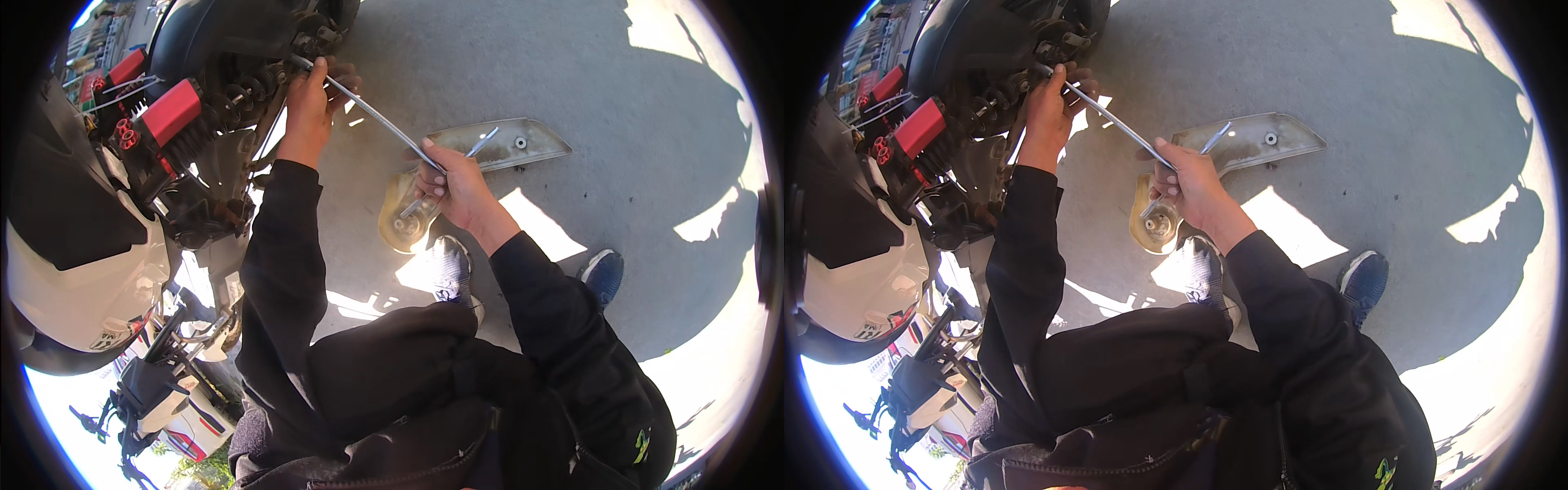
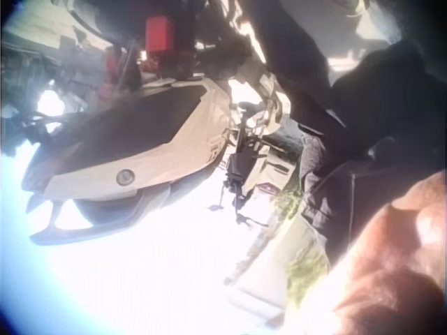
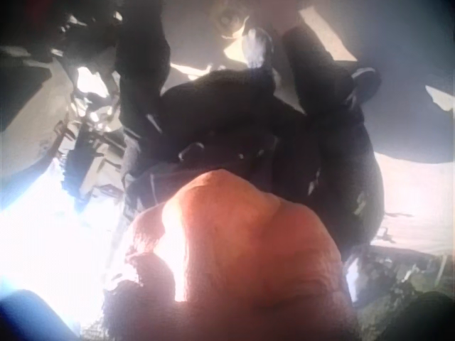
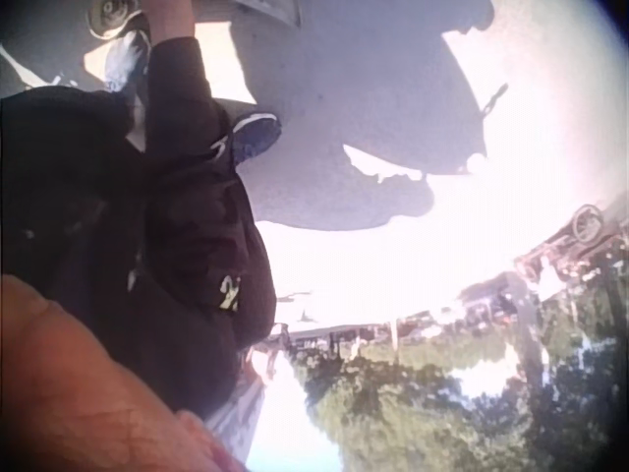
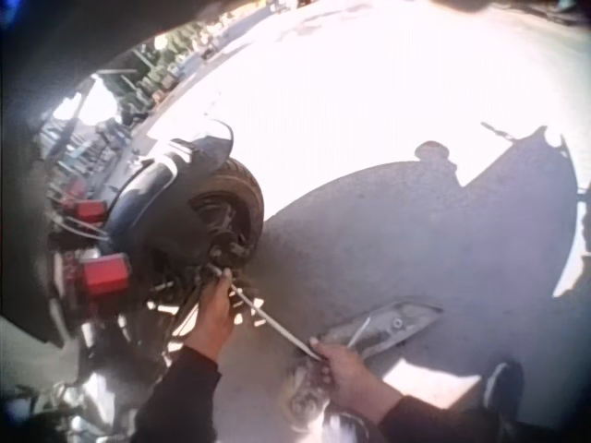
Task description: The person removes a plastic cover from the rear of a white scooter, then uses a T-handle wrench to loosen and tighten bolts on the rear mudguard and brake assembly. They reattach the cover and secure it with bolts.
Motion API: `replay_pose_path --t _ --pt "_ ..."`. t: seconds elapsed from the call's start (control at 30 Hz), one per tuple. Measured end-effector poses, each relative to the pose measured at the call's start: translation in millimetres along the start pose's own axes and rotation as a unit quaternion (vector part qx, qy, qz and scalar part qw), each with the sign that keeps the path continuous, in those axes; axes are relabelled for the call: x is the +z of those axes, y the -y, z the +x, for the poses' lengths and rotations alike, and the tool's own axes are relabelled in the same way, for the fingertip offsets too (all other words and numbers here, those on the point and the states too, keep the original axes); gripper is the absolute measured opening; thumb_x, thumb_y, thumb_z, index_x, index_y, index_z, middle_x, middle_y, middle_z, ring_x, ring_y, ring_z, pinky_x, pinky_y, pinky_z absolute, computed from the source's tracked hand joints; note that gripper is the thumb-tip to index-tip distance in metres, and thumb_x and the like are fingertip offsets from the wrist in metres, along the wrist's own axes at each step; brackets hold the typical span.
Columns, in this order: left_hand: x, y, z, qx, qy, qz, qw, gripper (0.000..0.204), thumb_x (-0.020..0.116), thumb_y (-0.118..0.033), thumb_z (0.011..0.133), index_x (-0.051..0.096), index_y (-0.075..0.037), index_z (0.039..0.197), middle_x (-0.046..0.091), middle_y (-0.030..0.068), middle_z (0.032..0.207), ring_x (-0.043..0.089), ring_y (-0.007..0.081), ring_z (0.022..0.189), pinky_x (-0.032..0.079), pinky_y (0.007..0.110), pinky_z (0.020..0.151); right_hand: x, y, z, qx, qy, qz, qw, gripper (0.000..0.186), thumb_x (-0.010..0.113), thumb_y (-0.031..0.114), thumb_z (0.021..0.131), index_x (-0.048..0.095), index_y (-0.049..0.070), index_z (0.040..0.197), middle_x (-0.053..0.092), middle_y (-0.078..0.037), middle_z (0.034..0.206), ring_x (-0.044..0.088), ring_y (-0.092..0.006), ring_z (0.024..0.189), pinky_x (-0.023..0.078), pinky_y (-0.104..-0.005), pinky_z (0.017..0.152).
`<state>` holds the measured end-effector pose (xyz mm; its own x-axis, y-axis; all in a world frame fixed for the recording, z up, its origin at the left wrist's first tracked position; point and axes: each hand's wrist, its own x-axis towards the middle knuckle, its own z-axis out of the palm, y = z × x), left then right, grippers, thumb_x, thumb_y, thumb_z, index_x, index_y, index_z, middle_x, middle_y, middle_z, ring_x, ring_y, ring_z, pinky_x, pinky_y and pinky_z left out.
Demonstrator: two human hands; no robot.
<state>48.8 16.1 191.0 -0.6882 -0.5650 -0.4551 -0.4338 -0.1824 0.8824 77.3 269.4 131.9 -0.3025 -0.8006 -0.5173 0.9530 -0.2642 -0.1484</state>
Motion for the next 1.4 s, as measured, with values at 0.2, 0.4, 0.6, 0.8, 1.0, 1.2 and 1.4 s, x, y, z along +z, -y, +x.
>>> replay_pose_path --t 0.2,0.4,0.6,0.8,1.0,1.2,1.4 --pt "2.3 1.8 -7.2 0.003 0.003 0.011 1.000 0.023 0.053 -0.023 0.108 0.053 -0.003 0.118 0.071 0.0155 0.111 0.074 0.0275 0.093 0.064 0.038 0.076 -10.4 -21.3 -10.4 -0.295 -0.091 -0.433 0.847 0.030 0.068 0.022 0.100 0.069 -0.003 0.117 0.067 -0.006 0.081 0.059 -0.0129 0.072 0.048 -0.0285 0.069" --pt "-15.7 -2.3 5.9 0.028 0.033 -0.004 0.999 0.029 0.053 -0.024 0.108 0.052 -0.001 0.126 0.070 0.0162 0.115 0.074 0.0290 0.094 0.065 0.037 0.079 -1.0 -28.8 0.4 -0.373 -0.115 -0.544 0.743 0.024 0.068 0.016 0.097 0.067 0.001 0.115 0.070 -0.014 0.082 0.067 -0.0296 0.071 0.052 -0.0355 0.066" --pt "-10.8 0.3 -1.5 0.025 0.030 -0.030 0.999 0.032 0.056 -0.024 0.108 0.055 -0.005 0.133 0.069 0.0145 0.119 0.072 0.0284 0.102 0.063 0.040 0.086 -4.1 -17.3 7.5 -0.477 -0.175 -0.687 0.519 0.029 0.070 0.013 0.092 0.067 0.005 0.119 0.068 -0.014 0.079 0.065 -0.0348 0.073 0.052 -0.0432 0.067" --pt "-8.9 62.9 -83.6 0.479 -0.007 0.460 0.748 0.063 0.067 -0.032 0.096 0.045 -0.002 0.147 0.051 0.0196 0.142 0.046 0.0358 0.140 0.036 0.050 0.117 5.4 -6.1 -5.5 -0.340 -0.084 -0.708 0.613 0.032 0.067 0.013 0.092 0.062 0.005 0.123 0.068 -0.015 0.078 0.066 -0.0376 0.074 0.052 -0.0462 0.066" --pt "47.4 49.9 -108.0 0.513 0.296 0.476 0.650 0.081 0.075 -0.052 0.085 0.050 -0.004 0.145 0.052 0.0182 0.148 0.047 0.0351 0.140 0.034 0.051 0.120 -18.2 -7.6 8.2 -0.408 -0.085 -0.726 0.547 0.032 0.070 0.019 0.083 0.063 0.007 0.112 0.067 -0.013 0.093 0.067 -0.0341 0.089 0.053 -0.0463 0.075" --pt "65.1 50.6 -97.1 0.504 0.336 0.416 0.678 0.057 0.072 -0.041 0.083 0.064 -0.004 0.125 0.067 0.0164 0.120 0.063 0.0338 0.112 0.045 0.048 0.105 -35.9 -29.1 31.0 -0.412 -0.101 -0.707 0.566 0.031 0.073 0.021 0.080 0.063 0.007 0.106 0.066 -0.012 0.104 0.065 -0.0314 0.099 0.053 -0.0450 0.081" --pt "68.6 51.6 -103.6 0.508 0.316 0.405 0.691 0.041 0.065 -0.028 0.083 0.067 -0.003 0.115 0.068 0.0154 0.110 0.064 0.0316 0.097 0.047 0.044 0.090 -51.4 -36.8 31.6 -0.419 -0.091 -0.694 0.579 0.030 0.074 0.019 0.078 0.062 0.006 0.103 0.065 -0.012 0.110 0.064 -0.0304 0.102 0.053 -0.0433 0.082"
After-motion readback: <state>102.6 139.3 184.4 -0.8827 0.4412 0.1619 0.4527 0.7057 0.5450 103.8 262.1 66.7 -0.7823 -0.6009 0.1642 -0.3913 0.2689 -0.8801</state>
